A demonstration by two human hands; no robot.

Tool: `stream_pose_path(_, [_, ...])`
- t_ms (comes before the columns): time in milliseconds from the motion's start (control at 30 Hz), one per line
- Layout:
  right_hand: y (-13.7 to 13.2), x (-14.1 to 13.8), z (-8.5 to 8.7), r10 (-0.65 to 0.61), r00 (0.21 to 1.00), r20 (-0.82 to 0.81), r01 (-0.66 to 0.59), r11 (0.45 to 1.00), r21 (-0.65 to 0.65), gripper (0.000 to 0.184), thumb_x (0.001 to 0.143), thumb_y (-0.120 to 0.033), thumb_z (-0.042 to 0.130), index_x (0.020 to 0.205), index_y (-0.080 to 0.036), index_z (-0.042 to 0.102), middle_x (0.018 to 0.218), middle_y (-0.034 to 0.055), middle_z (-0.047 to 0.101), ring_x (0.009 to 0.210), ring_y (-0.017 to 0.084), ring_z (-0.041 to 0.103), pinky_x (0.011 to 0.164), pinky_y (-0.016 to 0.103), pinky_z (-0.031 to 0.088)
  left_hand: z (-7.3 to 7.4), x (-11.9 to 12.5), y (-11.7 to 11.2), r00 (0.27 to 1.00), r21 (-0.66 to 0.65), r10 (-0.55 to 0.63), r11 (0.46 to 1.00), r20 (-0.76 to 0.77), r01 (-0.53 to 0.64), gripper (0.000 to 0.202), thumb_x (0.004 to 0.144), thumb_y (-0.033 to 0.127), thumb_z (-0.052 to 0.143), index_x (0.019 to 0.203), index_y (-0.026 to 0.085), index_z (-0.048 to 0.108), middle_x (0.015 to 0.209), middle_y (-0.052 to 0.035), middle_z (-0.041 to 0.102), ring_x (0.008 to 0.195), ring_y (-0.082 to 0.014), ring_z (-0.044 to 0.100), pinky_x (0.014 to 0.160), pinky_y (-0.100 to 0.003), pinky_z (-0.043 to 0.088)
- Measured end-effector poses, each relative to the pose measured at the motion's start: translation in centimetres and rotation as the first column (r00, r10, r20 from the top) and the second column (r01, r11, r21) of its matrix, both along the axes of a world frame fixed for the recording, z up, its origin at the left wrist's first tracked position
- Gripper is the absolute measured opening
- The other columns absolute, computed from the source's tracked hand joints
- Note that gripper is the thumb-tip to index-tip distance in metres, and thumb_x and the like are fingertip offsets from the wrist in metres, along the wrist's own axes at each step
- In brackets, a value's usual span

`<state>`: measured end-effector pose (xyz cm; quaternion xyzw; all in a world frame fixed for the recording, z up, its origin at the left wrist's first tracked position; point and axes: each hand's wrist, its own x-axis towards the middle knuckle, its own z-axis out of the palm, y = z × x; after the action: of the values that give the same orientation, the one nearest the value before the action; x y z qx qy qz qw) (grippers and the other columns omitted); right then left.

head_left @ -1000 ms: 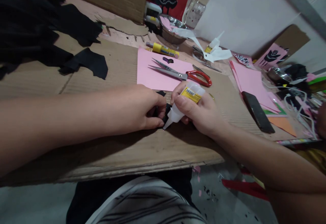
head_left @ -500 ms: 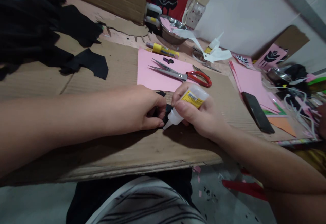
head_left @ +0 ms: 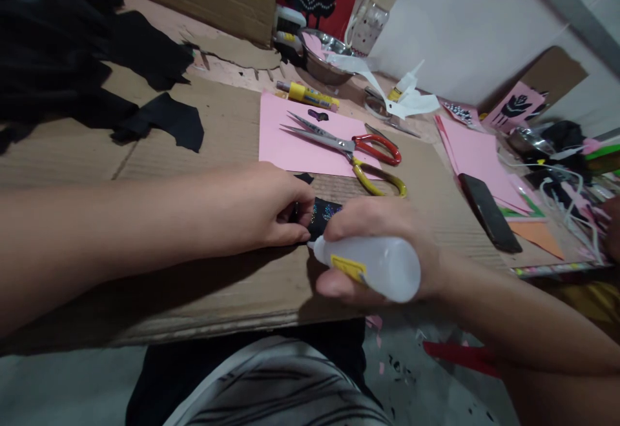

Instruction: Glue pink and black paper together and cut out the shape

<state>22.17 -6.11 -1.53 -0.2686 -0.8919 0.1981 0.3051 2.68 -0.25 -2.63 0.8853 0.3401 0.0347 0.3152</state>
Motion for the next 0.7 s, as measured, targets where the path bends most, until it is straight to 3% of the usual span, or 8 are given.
stream_pose_path(133, [-0.12,0.04,0.26,0.074,0.997,-0.021,-0.074,0.997,0.025,0.018,0.087,-0.043,0.073,0.084,-0.028,0.063,0.064,-0.0025,0.067,0.051,0.015,0.058,0.052,0.030,0.048,0.02,-0.06,0.01,1.000,-0.004,0.001,1.000,-0.009,-0.001,0.014,0.075,0.038,0.063,0.076,0.026,0.069,0.061,0.0023,0.065,0.052,-0.0146,0.051,0.049,-0.027,0.028])
stream_pose_path(300, [-0.25,0.66,0.35,-0.195,0.963,-0.189,0.178,0.979,-0.103,0.018,0.087,-0.044,0.071,0.083,-0.028,0.064,0.077,0.0031,0.069,0.063,0.019,0.063,0.059,0.035,0.053,-0.12,0.00,-0.05,1.000,0.002,0.014,1.000,-0.024,-0.014,0.015,0.074,0.041,0.064,0.073,0.027,0.068,0.061,0.0023,0.065,0.050,-0.0153,0.050,0.047,-0.029,0.027])
stream_pose_path(367, [-0.09,0.73,0.21,-0.245,0.945,-0.215,0.218,0.966,-0.140,0.019,0.084,-0.044,0.074,0.082,-0.027,0.064,0.079,0.0034,0.069,0.065,0.020,0.063,0.062,0.036,0.053,-0.16,-0.01,-0.06,1.000,0.008,0.009,1.000,-0.019,-0.009,0.014,0.075,0.041,0.064,0.072,0.027,0.068,0.060,0.0026,0.064,0.049,-0.0150,0.049,0.047,-0.029,0.028])
stream_pose_path(600, [0.59,0.04,0.10,-0.146,0.982,-0.123,0.105,0.951,-0.290,0.028,0.075,-0.045,0.080,0.076,-0.024,0.061,0.072,-0.0001,0.066,0.060,0.015,0.059,0.060,0.029,0.051,0.03,-0.17,-0.12,0.999,-0.009,0.004,1.000,0.032,-0.003,0.009,0.077,0.036,0.066,0.078,0.028,0.070,0.065,0.0025,0.068,0.052,-0.0154,0.053,0.049,-0.028,0.030])
stream_pose_path(700, [0.49,0.88,0.05,-0.225,0.949,-0.222,0.166,0.952,-0.257,0.030,0.081,-0.052,0.075,0.081,-0.025,0.065,0.075,0.0025,0.066,0.063,0.018,0.060,0.060,0.031,0.051,0.24,-0.26,-0.12,1.000,-0.020,-0.005,1.000,0.020,0.005,0.010,0.078,0.035,0.065,0.076,0.026,0.069,0.064,0.0023,0.067,0.052,-0.0153,0.053,0.049,-0.028,0.030])
